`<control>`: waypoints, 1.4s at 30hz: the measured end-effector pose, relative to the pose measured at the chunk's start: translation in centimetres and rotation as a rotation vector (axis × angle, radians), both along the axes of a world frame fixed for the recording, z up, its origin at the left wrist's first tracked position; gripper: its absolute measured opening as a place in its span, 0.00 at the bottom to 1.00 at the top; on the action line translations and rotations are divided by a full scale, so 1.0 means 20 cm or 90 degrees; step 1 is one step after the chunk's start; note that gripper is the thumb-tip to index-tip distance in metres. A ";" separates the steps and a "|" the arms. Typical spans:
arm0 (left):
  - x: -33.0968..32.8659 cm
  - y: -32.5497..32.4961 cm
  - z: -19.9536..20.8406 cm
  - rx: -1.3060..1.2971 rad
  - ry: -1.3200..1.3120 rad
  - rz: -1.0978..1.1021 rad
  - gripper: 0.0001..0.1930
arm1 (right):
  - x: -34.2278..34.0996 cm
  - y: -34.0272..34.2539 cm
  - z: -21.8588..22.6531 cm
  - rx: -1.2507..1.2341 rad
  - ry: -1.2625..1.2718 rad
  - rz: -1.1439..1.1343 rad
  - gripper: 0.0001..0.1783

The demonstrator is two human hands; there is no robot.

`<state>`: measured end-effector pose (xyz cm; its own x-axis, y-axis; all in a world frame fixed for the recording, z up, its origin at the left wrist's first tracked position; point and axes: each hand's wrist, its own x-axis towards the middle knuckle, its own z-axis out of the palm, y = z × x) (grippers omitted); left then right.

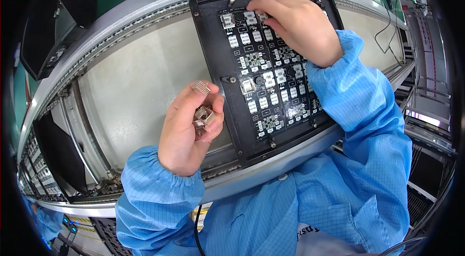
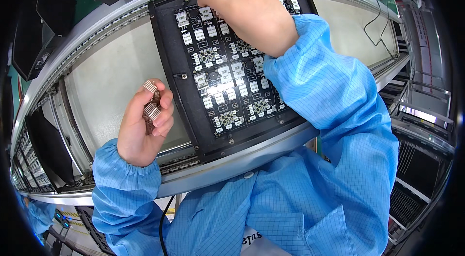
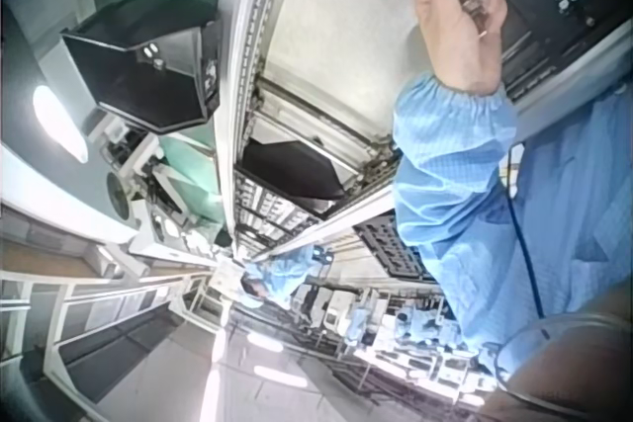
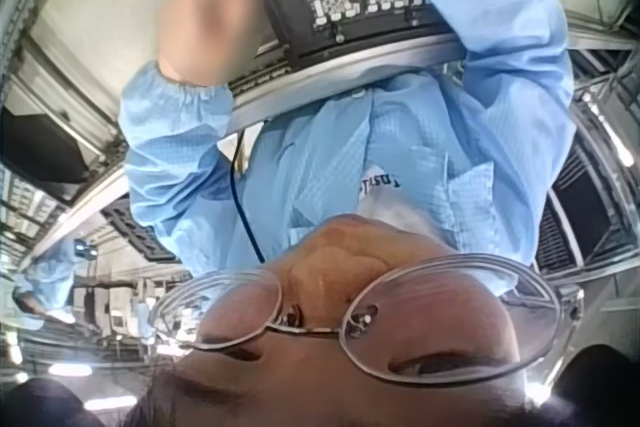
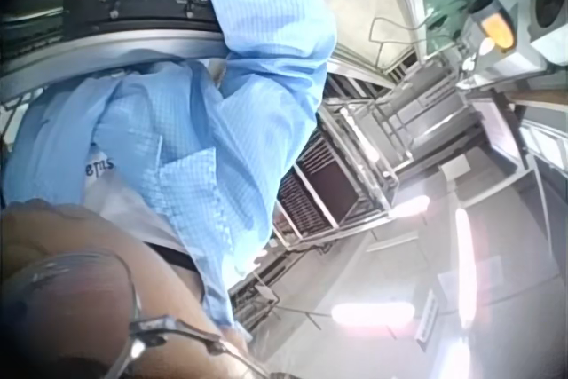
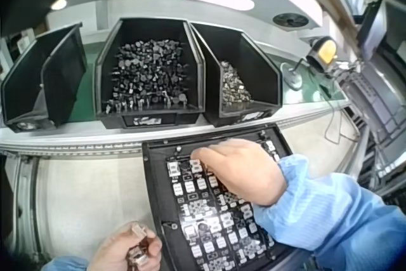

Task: Picking small electronic components from bins and placing them onto a PCB tray.

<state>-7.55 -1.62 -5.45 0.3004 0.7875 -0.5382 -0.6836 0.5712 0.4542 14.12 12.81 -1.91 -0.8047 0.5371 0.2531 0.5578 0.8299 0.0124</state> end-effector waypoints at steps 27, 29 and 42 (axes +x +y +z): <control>0.11 -0.05 0.09 0.166 0.052 -0.123 0.13 | -0.08 -0.36 0.17 -0.252 0.211 0.316 0.16; 0.12 -0.05 0.09 0.179 0.061 -0.135 0.13 | -0.05 -0.35 0.18 -0.256 0.208 0.298 0.16; 0.08 0.00 0.14 0.170 0.066 -0.087 0.14 | 0.12 -0.34 0.13 -0.352 0.186 0.013 0.16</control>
<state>-6.02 -1.71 -2.69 0.3674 0.8612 -0.3512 -0.5507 0.5058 0.6641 16.56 6.08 0.73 -0.7552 0.6373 0.1538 0.4576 0.6804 -0.5724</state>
